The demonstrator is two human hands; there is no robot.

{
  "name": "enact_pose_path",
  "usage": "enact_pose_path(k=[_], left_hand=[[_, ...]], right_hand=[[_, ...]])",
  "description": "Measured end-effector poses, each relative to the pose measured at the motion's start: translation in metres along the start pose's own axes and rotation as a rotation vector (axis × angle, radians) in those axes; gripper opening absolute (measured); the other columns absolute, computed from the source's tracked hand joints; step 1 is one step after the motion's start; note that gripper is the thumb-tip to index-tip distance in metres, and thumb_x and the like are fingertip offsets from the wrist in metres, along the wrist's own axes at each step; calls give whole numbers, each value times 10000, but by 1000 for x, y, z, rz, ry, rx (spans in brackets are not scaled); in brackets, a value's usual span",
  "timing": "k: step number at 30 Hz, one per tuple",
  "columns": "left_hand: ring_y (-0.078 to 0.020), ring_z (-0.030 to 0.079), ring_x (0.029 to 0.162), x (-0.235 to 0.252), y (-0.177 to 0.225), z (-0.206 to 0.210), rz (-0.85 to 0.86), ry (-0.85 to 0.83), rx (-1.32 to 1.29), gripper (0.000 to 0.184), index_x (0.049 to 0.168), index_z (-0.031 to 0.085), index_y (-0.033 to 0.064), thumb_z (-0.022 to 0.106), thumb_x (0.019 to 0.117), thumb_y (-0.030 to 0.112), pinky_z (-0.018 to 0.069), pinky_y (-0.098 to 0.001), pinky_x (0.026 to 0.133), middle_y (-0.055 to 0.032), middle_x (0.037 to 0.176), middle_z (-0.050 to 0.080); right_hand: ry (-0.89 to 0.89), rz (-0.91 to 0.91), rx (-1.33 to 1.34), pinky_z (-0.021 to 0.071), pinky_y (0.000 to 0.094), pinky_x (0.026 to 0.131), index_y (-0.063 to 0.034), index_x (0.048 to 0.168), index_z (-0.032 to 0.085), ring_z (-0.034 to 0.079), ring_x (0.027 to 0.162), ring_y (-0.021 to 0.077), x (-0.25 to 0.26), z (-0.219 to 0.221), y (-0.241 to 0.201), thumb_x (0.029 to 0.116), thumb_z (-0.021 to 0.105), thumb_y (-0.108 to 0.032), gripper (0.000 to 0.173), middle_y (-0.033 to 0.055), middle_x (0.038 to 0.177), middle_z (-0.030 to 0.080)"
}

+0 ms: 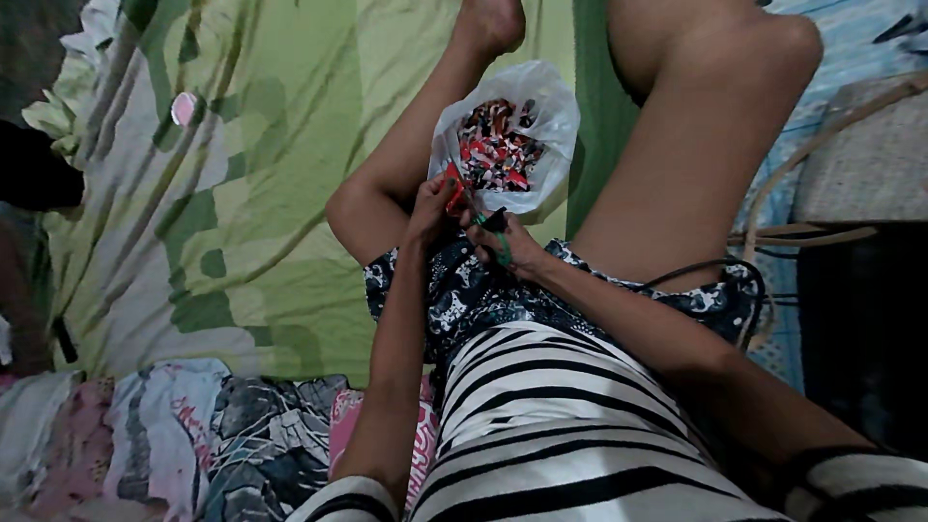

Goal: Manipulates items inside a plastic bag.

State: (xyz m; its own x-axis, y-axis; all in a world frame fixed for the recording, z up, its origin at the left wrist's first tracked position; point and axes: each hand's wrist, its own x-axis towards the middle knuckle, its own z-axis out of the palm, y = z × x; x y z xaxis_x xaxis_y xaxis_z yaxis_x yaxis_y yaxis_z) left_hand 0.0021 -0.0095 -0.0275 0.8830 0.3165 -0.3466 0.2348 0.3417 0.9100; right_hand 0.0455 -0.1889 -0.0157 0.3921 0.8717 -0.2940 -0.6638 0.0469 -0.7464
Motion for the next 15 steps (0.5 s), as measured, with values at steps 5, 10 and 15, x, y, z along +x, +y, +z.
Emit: enact_pose_path(k=[5, 10, 15], left_hand=[[14, 631, 663, -1, 4, 4, -20, 20, 50, 247, 947, 612, 133, 409, 1039, 28, 560, -194, 648, 106, 756, 665], [37, 545, 544, -6, 3, 4, -48, -122, 149, 213, 911, 625, 113, 461, 1020, 35, 491, -152, 546, 115, 640, 611], [29, 570, 576, -5, 3, 5, -46, -58, 155, 223, 902, 619, 109, 450, 1029, 39, 507, -162, 569, 101, 674, 631]], right_hand=[[4, -7, 35, 493, 146, 490, -96, 1127, 621, 535, 517, -8, 0, 2, 2, 987, 604, -168, 159, -81, 703, 590], [66, 12, 79, 535, 177, 581, -124, 1089, 629, 581, 599, 16, 4, -1, -1, 1061, 479, -301, 234, -83, 753, 619], [129, 41, 45, 492, 145, 502, -90, 1007, 622, 539, 520, -5, 7, 3, -6, 1020, 556, -102, 69, -72, 686, 604]])
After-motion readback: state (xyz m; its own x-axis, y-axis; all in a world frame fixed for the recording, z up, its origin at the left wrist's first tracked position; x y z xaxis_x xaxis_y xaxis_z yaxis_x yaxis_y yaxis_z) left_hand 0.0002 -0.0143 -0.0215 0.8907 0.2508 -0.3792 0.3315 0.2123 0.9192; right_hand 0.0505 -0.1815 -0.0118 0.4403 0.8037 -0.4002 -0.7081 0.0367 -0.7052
